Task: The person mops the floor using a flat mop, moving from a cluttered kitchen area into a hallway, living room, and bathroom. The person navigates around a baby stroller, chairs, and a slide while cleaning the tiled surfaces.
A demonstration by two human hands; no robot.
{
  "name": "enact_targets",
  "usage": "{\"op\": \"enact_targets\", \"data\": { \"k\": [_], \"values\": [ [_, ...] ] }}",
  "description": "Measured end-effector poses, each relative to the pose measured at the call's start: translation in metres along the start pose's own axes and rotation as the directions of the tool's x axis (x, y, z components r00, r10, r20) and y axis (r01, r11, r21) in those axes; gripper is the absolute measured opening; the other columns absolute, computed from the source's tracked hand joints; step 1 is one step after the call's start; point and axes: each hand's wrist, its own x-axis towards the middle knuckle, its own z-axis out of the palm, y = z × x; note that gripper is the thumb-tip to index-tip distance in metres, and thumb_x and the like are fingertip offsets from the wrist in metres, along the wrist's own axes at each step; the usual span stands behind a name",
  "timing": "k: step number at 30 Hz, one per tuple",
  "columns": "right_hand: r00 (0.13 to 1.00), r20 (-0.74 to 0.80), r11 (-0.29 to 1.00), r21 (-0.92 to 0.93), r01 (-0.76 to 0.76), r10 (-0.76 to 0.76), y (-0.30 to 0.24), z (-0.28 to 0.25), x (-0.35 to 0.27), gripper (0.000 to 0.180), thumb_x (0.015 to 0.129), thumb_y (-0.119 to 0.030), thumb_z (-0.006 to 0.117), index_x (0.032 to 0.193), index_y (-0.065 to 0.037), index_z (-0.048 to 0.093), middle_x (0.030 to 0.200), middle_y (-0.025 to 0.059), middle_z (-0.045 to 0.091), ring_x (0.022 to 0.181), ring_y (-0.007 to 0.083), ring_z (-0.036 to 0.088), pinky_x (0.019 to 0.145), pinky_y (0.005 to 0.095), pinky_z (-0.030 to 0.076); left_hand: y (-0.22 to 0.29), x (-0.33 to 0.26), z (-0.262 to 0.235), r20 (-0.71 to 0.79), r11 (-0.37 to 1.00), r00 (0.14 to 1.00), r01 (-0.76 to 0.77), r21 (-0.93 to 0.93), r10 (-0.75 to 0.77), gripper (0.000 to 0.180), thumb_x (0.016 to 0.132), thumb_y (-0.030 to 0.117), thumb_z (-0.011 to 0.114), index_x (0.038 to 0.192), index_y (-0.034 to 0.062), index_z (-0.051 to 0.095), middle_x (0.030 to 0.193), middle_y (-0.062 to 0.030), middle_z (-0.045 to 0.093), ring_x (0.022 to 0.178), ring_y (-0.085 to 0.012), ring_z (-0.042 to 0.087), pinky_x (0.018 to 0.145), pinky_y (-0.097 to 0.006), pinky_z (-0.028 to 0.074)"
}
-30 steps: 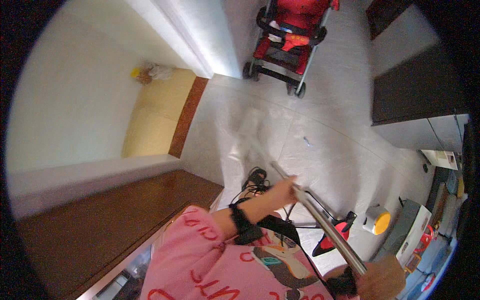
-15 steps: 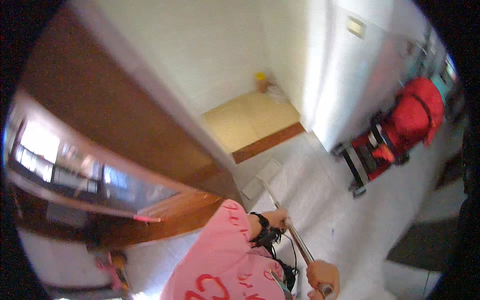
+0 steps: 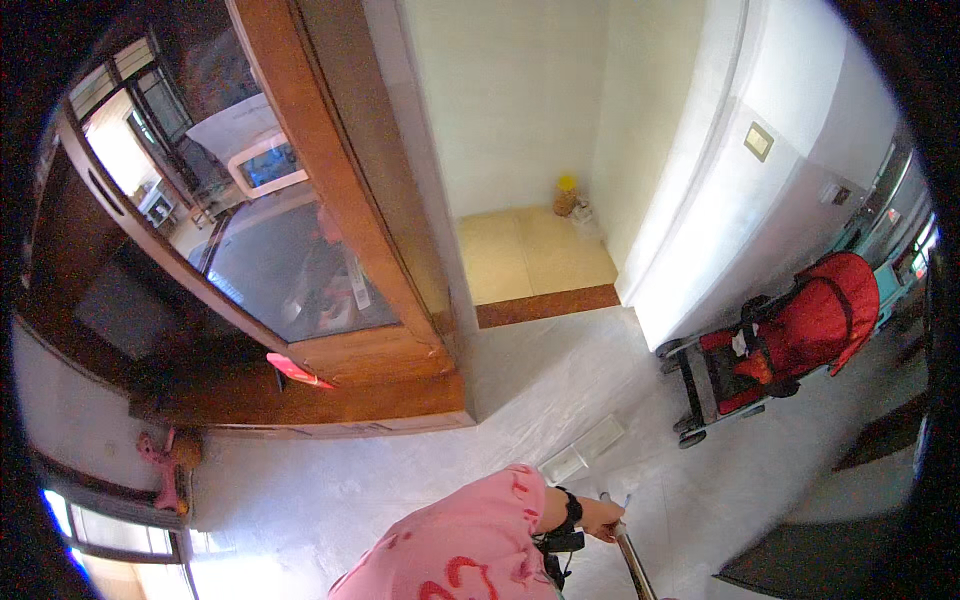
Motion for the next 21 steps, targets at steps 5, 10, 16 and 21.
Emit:
{"op": "enact_targets", "data": {
  "k": [5, 10, 16, 21],
  "values": [
    [0.992, -0.017, 0.99, 0.056, 0.129, -0.128, -0.019, -0.005, -0.007, 0.051, 0.073, -0.047, 0.064, 0.047, -0.01, 0.04, 0.045, 0.002, 0.043, 0.036, 0.0191, 0.04, 0.039, 0.029, 0.033, 0.017, -0.053, -0.03, 0.242, 0.916, 0.964, -0.005, -0.401, 0.112, 0.016, 0.085, 0.02, 0.052, 0.073, 0.011, 0.047, 0.068, -0.0035, 0.049, 0.069, -0.0164, 0.051, 0.062, -0.031, 0.045],
    [0.956, -0.007, 0.889, 0.365, 0.277, -0.295, -0.001, 0.003, 0.007, 0.053, 0.074, -0.047, 0.064, 0.046, -0.01, 0.04, 0.041, 0.0015, 0.041, 0.031, 0.0172, 0.038, 0.035, 0.0274, 0.032, 0.05, -0.107, -0.071, -0.131, 0.814, 0.991, -0.066, -0.577, -0.012, 0.021, 0.084, 0.02, 0.047, 0.095, 0.0034, 0.04, 0.082, -0.0088, 0.049, 0.078, -0.0277, 0.056, 0.077, -0.046, 0.048],
    [0.997, -0.029, 0.901, 0.425, 0.083, -0.078, 0.05, 0.042, 0.037, 0.05, 0.076, -0.039, 0.065, 0.044, -0.009, 0.041, 0.038, 0.0013, 0.039, 0.028, 0.0161, 0.036, 0.032, 0.027, 0.03, 0.069, -0.132, -0.128, -0.404, 0.814, 0.914, -0.257, -0.52, 0.031, 0.018, 0.081, 0.017, 0.04, 0.093, 0.0052, 0.034, 0.083, -0.009, 0.043, 0.074, -0.0258, 0.051, 0.064, -0.043, 0.048],
    [0.997, -0.054, 0.941, 0.328, 0.076, -0.062, 0.043, 0.033, 0.023, 0.042, 0.076, -0.026, 0.06, 0.044, -0.008, 0.041, 0.04, 0.0034, 0.04, 0.03, 0.0179, 0.037, 0.033, 0.0287, 0.03, 0.062, -0.11, -0.125, -0.443, 0.805, 0.894, -0.212, -0.554, -0.07, 0.01, 0.075, 0.014, 0.044, 0.076, 0.0102, 0.035, 0.067, -0.0062, 0.041, 0.059, -0.0232, 0.047, 0.061, -0.046, 0.046]
  ]
}}
